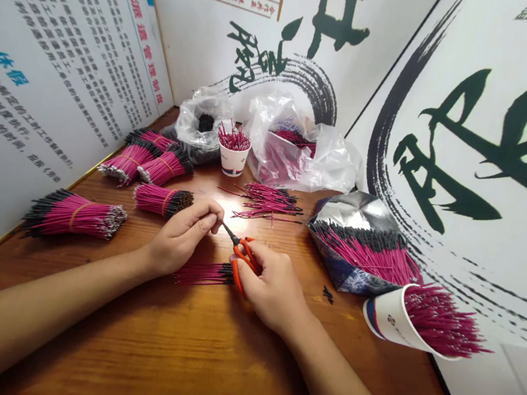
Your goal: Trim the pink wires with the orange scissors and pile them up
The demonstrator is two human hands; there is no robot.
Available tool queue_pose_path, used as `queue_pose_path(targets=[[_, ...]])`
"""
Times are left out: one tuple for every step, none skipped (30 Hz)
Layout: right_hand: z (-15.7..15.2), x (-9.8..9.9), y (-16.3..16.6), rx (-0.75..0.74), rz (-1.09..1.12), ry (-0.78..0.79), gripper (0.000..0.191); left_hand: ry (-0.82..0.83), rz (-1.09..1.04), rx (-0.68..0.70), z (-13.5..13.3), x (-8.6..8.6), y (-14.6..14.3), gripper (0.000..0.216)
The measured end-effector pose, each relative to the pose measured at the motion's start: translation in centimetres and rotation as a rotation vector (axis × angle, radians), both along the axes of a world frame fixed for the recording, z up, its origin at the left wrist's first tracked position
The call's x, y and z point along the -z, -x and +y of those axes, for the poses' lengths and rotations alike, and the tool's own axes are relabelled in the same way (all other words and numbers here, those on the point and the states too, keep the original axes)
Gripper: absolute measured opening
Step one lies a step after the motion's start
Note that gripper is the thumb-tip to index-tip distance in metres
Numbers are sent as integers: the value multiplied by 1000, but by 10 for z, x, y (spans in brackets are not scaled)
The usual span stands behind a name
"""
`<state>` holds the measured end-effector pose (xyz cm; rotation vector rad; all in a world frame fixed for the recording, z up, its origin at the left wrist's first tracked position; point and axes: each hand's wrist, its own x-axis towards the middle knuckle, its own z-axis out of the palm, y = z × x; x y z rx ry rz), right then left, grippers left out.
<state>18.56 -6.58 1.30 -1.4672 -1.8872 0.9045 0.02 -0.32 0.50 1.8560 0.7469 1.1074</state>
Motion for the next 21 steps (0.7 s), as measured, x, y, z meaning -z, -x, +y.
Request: queue_pose_path(targets=[[0, 0, 0, -1, 1, 1, 22, 5, 4, -2, 0, 0, 0, 18], [0, 0, 0, -1, 3, 0, 22, 10, 10, -5, 0, 0, 0, 18], [0, 0, 1, 0, 5, -2, 22, 14, 15, -6, 0, -1, 0, 18], [0, 0, 1, -1, 8, -3, 22, 17, 19, -7, 0, -1, 0, 19], [0, 0, 1, -3, 12, -3, 22, 19, 23, -7, 0, -1, 0, 19], [0, 0, 1, -5, 17, 0, 22, 18, 23, -7, 0, -1, 0, 19], [0, 0, 1, -6, 24, 5, 22, 18, 24, -7, 0, -1, 0, 19], [0, 0, 0, -7, 29, 12, 22, 18, 23, -7, -1, -1, 0, 19], [0, 0, 0, -7, 33, 19, 23, 19, 22, -7, -1, -1, 0, 19], [0, 0, 0, -8, 37, 26, 23, 21, 20, -8, -1, -1, 0, 19], [0, 1, 0, -8, 40, 28, 24, 25, 20, -10, -1, -1, 0, 19], [0, 1, 0, -7, 43, 28, 24, 29, 21, -11, -1, 0, 1, 19], [0, 1, -1, -2, 51, 24, 24, 33, 22, -14, 0, 0, 1, 19], [0, 2, -1, 7, 63, 15, 24, 36, 24, -15, 0, 1, 1, 20], [0, 2, -1, 21, 78, 6, 24, 37, 25, -16, 0, 1, 1, 20], [0, 2, -1, 37, 90, -3, 25, 36, 25, -15, 0, 2, 1, 19], [0, 2, -1, 53, 100, -11, 25, 33, 22, -13, 0, 2, 1, 19], [0, 2, -1, 64, 104, -13, 25, 31, 19, -11, 0, 1, 1, 19], [0, 3, -1, 67, 101, -12, 25, 31, 16, -10, 0, 1, 1, 19], [0, 3, -1, 61, 91, -5, 25, 31, 14, -9, 0, 1, 1, 19], [0, 3, -1, 50, 78, 3, 23, 32, 13, -11, -1, 0, 1, 19]])
